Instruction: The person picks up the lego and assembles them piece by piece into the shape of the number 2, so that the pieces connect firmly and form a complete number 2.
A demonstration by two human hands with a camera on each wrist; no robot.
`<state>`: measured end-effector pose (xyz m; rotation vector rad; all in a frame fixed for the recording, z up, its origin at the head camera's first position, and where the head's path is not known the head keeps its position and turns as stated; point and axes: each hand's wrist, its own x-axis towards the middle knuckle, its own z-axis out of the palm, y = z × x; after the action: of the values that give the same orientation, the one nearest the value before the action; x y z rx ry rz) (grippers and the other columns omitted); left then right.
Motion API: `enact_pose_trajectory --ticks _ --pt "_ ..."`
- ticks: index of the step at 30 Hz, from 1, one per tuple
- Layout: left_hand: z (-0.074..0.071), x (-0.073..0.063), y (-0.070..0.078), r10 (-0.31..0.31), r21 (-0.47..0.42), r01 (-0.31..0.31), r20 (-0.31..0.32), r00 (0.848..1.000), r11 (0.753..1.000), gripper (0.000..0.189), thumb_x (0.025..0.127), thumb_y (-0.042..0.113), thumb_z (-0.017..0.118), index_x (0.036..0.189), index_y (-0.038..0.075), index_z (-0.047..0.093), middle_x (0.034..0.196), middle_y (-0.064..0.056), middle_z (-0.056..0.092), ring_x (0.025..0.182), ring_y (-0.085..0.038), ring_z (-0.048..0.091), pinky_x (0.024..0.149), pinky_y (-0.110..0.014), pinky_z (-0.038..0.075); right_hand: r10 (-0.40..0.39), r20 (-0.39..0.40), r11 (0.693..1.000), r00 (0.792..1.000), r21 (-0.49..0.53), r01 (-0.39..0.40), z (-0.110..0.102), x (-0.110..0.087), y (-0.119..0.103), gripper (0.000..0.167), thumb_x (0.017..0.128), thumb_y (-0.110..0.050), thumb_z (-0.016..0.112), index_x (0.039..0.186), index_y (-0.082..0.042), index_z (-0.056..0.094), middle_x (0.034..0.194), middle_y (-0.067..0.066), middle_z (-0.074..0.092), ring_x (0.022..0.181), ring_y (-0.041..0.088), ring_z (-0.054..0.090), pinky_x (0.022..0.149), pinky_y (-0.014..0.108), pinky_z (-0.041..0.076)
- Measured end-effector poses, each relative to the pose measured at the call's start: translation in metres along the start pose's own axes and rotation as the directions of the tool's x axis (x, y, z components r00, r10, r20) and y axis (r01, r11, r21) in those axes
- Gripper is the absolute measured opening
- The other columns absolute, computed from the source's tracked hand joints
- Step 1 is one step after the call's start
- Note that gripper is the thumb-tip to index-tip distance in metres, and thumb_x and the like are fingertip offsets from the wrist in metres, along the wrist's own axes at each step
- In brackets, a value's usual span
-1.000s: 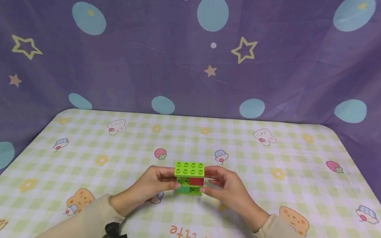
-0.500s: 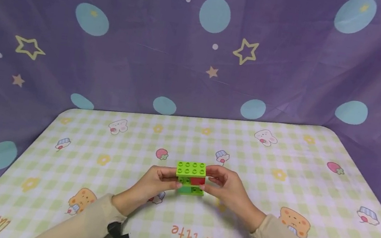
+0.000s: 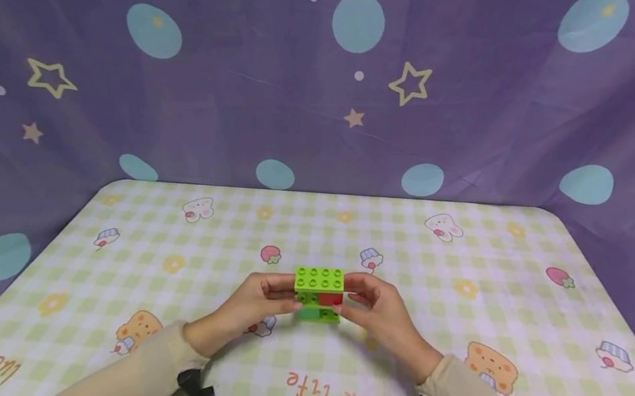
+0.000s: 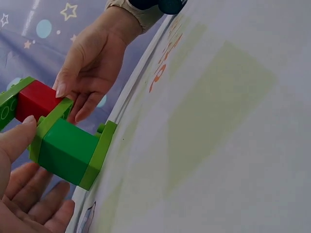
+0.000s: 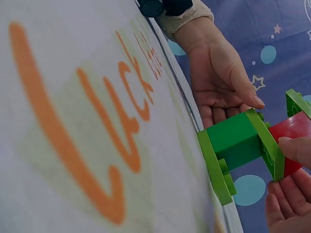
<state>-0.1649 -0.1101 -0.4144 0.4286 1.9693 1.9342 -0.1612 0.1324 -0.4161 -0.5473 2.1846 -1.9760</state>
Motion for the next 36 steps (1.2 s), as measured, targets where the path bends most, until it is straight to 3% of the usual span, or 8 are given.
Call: enact_pose_trajectory --ticks 7,17,25,30,36 --pt "0.0009 -0.0041 0.0004 -0.046 0.037 0.048 -0.063 0.997 0.998 0.05 0.082 0.005 0.072 0.127 -0.005 0.055 0.122 -0.019 0.06 0.112 -0.027 0.058 0.094 -0.032 0.047 -0.016 -0.017 1.0 1.0 0.008 0.016 0.0005 -0.0005 -0.0005 0.044 0.079 0.001 0.073 0.118 0.008 0.055 0.115 0.02 0.061 0.1 0.011 0.063 0.088 0.026 0.05" --pt "0.0053 -0.0039 -0.0004 -0.019 0.028 0.024 -0.141 0.99 0.999 0.036 0.077 -0.002 0.073 0.11 -0.004 0.059 0.106 -0.006 0.065 0.102 -0.026 0.058 0.082 -0.023 0.047 -0.057 -0.043 0.998 0.997 0.003 0.058 0.0007 0.0012 -0.0014 0.044 0.076 0.005 0.073 0.115 0.008 0.053 0.107 0.003 0.063 0.097 0.01 0.063 0.088 0.027 0.051" --pt "0.0061 -0.0038 0.0007 -0.024 0.011 0.026 -0.154 0.988 1.0 0.035 0.077 -0.003 0.073 0.108 -0.003 0.058 0.106 -0.008 0.066 0.101 -0.025 0.06 0.083 -0.024 0.048 -0.047 -0.045 0.999 0.998 -0.005 0.047 -0.0006 0.0003 -0.0016 0.044 0.076 0.004 0.074 0.115 0.006 0.054 0.107 0.007 0.063 0.097 0.01 0.062 0.089 0.027 0.05" --pt "0.0062 -0.0033 0.0012 -0.005 -0.022 0.002 -0.139 0.99 1.0 0.036 0.077 -0.005 0.072 0.11 -0.006 0.057 0.108 -0.011 0.065 0.097 -0.016 0.061 0.086 -0.024 0.05 -0.049 -0.053 0.999 0.997 0.006 0.049 -0.0011 0.0004 -0.0008 0.044 0.075 0.004 0.074 0.115 0.007 0.055 0.104 -0.001 0.064 0.096 0.009 0.062 0.089 0.024 0.05" --pt "0.0056 -0.0021 -0.0001 0.011 -0.027 -0.015 -0.133 0.991 1.0 0.035 0.078 -0.005 0.071 0.109 -0.007 0.057 0.104 -0.009 0.065 0.094 -0.015 0.062 0.085 -0.024 0.051 -0.046 -0.072 0.999 0.996 0.016 0.047 -0.0002 0.0006 -0.0004 0.043 0.076 0.004 0.074 0.114 0.008 0.056 0.102 -0.006 0.065 0.095 0.008 0.062 0.086 0.022 0.05"
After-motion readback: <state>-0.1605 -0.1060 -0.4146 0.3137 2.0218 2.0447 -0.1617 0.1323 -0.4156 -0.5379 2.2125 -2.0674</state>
